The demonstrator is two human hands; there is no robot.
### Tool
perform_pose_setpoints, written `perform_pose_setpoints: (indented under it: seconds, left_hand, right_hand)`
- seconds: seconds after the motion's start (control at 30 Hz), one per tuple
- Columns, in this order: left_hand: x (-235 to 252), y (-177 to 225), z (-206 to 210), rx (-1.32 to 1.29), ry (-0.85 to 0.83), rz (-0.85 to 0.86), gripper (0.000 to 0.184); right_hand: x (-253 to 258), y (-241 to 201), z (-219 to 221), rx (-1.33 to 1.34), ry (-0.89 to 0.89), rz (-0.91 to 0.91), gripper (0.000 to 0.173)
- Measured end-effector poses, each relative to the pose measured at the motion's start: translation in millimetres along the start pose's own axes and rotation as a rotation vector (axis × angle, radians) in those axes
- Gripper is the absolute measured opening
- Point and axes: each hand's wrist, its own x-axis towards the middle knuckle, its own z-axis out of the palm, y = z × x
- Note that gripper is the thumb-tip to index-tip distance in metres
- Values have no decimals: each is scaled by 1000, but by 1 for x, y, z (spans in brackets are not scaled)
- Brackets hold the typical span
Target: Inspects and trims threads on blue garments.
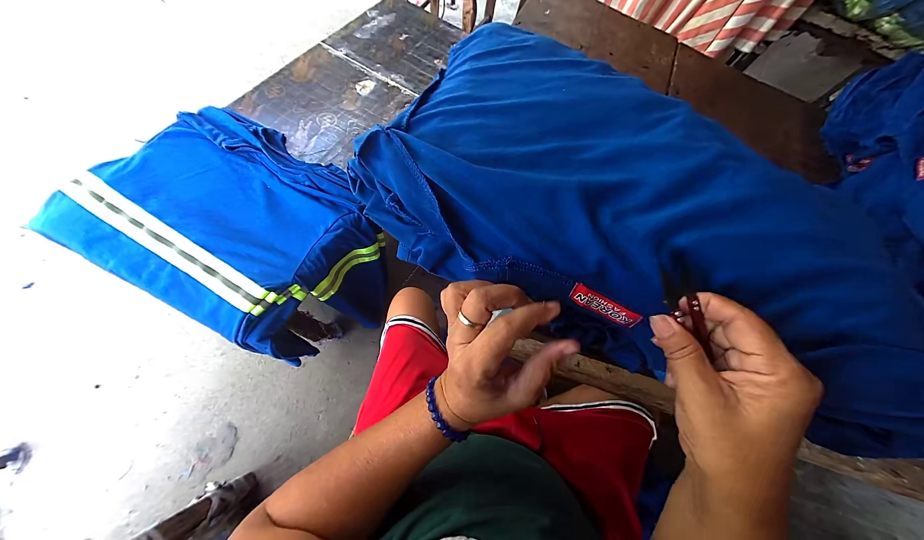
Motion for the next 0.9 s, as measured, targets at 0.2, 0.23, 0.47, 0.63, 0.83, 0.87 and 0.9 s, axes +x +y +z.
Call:
perform_pose_setpoints:
  seconds: [0.2,0.23,0.47,0.63,0.83,0.87,0.9]
  left_hand:
    - [0,-23,22,299,14,59,13]
    - [-2,-25,22,274,19,86,8]
    - [-7,6,22,203,-118,84,30]
    - [-7,9,41,220,-217,71,13]
    - [-7,17,24,70,-186,103,12]
    - [-6,18,22,66,-184,107,12]
    - [-5,19,20,61,-186,112,12]
  right_hand:
    - [-3,2,-9,233,35,45,15]
    - [-4,3,-11,266,33,58,15]
    - [-9,8,-28,445,29,129,16]
    - [-18,9,-30,236,25,22,19]
    - [-33,15,-42,-52,-51,-117,23]
    - [-36,16,-42,-77,-62,-140,24]
    - [-38,17,-41,-104,-71,-160,24]
